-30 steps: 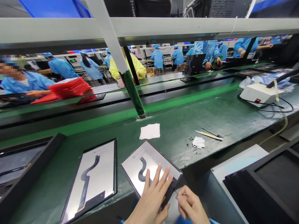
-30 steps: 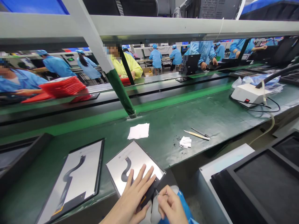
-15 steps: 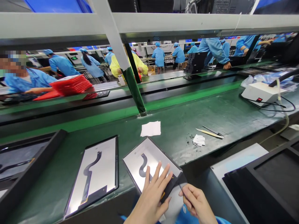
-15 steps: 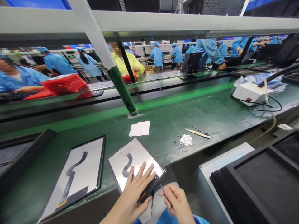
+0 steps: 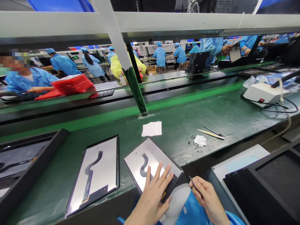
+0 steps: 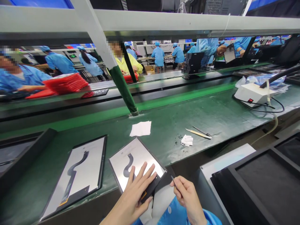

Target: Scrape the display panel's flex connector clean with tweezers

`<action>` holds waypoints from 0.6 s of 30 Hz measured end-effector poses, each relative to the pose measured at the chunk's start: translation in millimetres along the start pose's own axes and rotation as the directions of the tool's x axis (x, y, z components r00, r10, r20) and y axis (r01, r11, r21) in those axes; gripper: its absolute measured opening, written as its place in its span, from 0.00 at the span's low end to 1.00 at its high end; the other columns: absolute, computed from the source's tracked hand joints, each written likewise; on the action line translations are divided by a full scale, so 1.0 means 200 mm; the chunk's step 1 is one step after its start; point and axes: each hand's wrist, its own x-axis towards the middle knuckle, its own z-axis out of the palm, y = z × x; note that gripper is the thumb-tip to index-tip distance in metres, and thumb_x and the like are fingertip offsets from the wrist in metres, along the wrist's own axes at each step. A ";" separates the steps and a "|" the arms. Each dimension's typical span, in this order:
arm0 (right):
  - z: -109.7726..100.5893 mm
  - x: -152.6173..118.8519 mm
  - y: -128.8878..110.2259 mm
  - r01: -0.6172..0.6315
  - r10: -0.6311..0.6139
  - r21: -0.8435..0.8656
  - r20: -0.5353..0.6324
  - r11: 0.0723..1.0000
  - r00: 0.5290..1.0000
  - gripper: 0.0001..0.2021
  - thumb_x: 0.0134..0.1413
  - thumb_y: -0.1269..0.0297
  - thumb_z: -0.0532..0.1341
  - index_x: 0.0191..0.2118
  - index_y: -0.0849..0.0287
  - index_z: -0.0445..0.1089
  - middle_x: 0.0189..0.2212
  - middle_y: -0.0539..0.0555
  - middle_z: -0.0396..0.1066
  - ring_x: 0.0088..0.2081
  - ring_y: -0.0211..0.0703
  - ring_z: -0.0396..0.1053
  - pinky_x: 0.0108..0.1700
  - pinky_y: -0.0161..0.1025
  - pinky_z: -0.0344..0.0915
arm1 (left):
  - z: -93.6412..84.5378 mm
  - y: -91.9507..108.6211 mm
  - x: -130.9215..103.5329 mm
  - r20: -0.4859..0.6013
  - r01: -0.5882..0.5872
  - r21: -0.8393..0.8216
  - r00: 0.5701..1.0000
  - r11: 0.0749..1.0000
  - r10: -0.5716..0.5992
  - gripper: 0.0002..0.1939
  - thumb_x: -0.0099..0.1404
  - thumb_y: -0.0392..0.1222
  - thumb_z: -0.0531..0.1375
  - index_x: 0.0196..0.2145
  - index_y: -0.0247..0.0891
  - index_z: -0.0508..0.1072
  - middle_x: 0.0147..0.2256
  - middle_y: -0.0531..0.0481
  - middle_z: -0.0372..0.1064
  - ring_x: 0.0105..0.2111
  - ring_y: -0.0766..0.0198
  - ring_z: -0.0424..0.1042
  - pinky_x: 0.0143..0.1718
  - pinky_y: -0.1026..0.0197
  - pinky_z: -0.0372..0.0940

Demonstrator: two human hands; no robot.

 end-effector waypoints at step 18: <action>-0.11 0.03 -0.21 0.089 -0.094 -0.031 -0.183 0.996 0.979 0.29 0.40 0.35 0.69 0.30 0.61 0.73 0.16 0.41 0.51 0.18 0.26 0.41 0.19 0.29 0.36 | -0.03 0.03 0.01 0.022 0.039 -0.029 0.999 0.999 -0.038 0.45 0.62 0.22 0.54 0.71 0.46 0.41 0.70 0.46 0.45 0.70 0.43 0.40 0.64 0.27 0.40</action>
